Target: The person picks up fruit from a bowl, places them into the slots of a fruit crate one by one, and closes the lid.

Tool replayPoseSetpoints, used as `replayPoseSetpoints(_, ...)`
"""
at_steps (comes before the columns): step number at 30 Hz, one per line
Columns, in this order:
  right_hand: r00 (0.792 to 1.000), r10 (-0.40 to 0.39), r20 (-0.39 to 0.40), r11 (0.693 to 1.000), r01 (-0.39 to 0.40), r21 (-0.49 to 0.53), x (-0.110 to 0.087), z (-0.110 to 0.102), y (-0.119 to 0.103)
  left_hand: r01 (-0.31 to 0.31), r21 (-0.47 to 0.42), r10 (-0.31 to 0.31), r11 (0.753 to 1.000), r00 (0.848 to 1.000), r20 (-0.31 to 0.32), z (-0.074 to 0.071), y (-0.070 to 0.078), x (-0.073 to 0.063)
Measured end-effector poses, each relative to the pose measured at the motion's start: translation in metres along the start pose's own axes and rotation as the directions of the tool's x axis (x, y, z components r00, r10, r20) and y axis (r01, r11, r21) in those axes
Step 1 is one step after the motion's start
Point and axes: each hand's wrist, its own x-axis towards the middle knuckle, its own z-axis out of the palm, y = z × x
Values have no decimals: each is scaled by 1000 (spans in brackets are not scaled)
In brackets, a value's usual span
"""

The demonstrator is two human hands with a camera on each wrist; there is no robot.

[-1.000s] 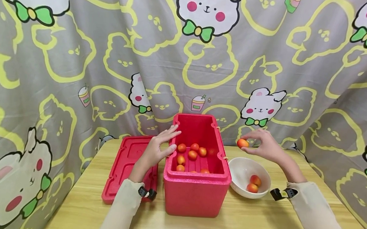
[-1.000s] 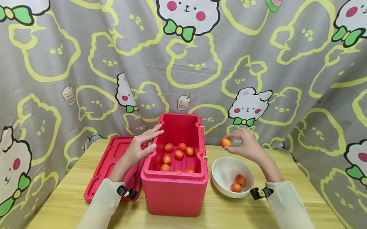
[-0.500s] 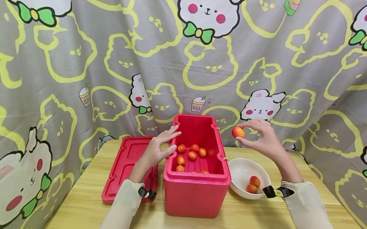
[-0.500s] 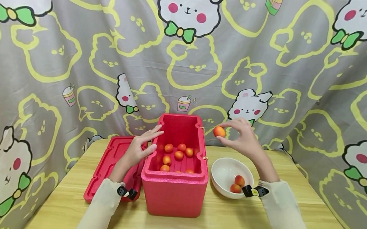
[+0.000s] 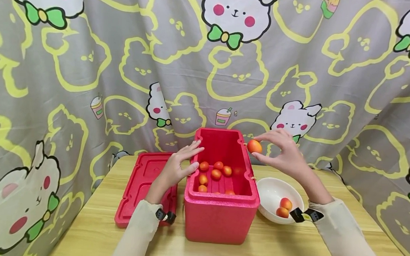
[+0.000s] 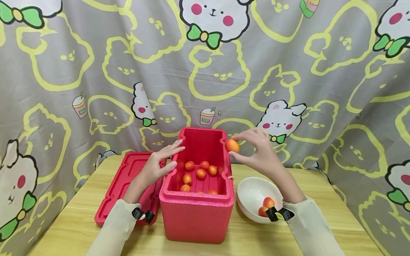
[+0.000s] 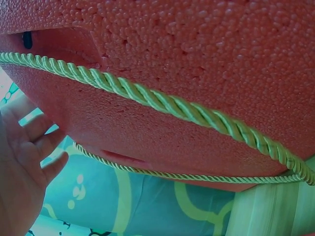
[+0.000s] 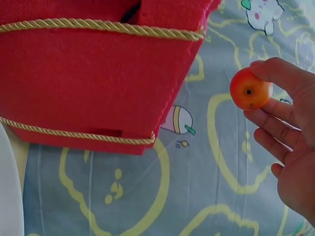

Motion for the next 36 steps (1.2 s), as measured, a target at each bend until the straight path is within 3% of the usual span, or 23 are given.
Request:
replayPoseSetpoints(9,994,-64,85,998,65,-11,9,11,-9,6,7,-6,1000,1000,5,1,0,0)
replayPoseSetpoints(23,966,-149,210,985,163,-53,19,27,-19,-12,10,12,1000,1000,6,0,0,1)
replayPoseSetpoints(36,933,-142,330,973,193,-127,25,38,-22,0,14,0,1000,1000,6,1,-1,1)
